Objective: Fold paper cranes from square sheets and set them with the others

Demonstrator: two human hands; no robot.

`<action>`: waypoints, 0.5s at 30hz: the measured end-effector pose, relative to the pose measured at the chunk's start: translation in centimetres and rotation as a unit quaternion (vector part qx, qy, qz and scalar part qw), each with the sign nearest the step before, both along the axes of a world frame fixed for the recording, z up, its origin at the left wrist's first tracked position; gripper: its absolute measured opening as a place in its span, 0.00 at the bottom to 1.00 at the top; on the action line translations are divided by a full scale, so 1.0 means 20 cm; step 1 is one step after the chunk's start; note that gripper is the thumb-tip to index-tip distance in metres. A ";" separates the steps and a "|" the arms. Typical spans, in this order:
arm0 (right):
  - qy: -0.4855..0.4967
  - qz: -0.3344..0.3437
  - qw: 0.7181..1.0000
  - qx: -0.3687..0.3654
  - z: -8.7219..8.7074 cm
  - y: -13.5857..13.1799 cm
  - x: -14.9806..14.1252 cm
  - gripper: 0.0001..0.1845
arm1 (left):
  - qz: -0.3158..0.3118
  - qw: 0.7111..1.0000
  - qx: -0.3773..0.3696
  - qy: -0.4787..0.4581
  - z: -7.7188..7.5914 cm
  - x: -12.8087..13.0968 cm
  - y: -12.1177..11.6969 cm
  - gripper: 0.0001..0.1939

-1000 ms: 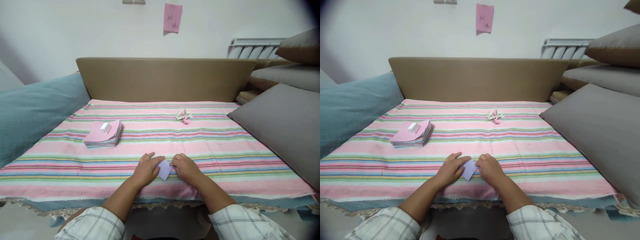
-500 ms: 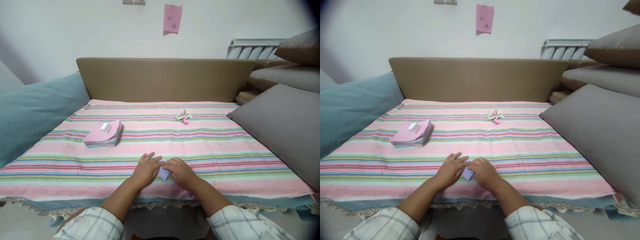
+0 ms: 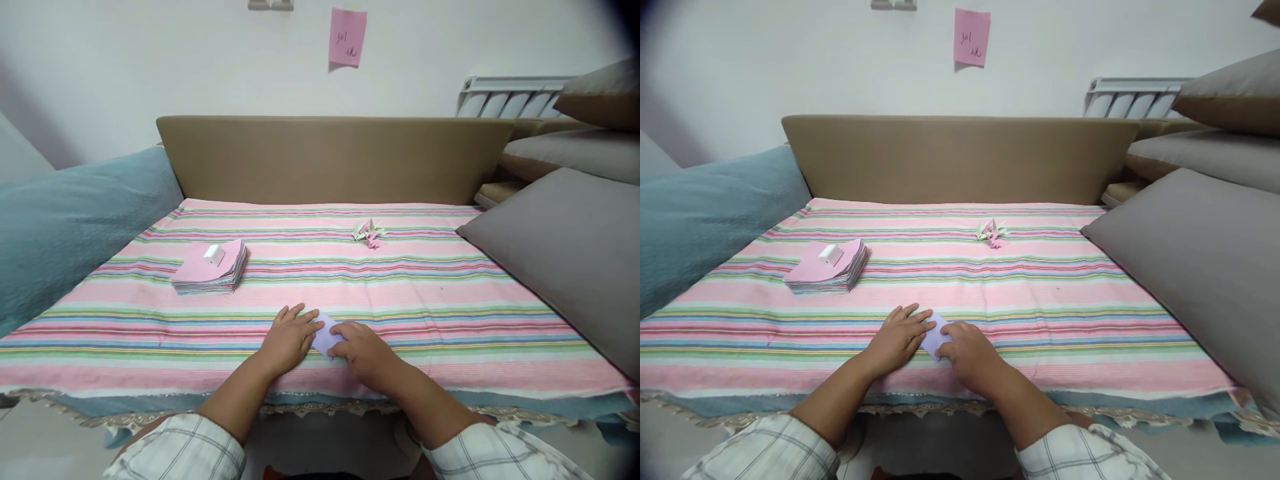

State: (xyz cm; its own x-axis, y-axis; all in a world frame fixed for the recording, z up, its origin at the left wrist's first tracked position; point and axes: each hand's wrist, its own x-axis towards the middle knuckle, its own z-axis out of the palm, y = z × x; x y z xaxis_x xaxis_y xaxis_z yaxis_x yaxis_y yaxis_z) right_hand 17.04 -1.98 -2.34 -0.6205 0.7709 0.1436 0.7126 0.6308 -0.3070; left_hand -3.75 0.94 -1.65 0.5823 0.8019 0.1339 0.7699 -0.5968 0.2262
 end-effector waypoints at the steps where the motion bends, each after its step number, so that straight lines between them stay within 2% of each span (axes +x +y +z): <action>1: -0.001 0.001 1.000 -0.008 0.00 -0.01 0.00 0.15 | 0.000 1.000 -0.002 0.004 0.00 0.00 0.00 0.18; 7: 0.008 -0.008 0.998 -0.059 0.04 -0.04 0.02 0.10 | 0.007 1.000 -0.012 0.022 0.01 -0.03 0.01 0.19; 15: 0.001 -0.017 0.996 -0.085 0.11 -0.01 0.03 0.13 | 0.007 0.999 -0.020 0.043 0.06 -0.13 0.00 0.16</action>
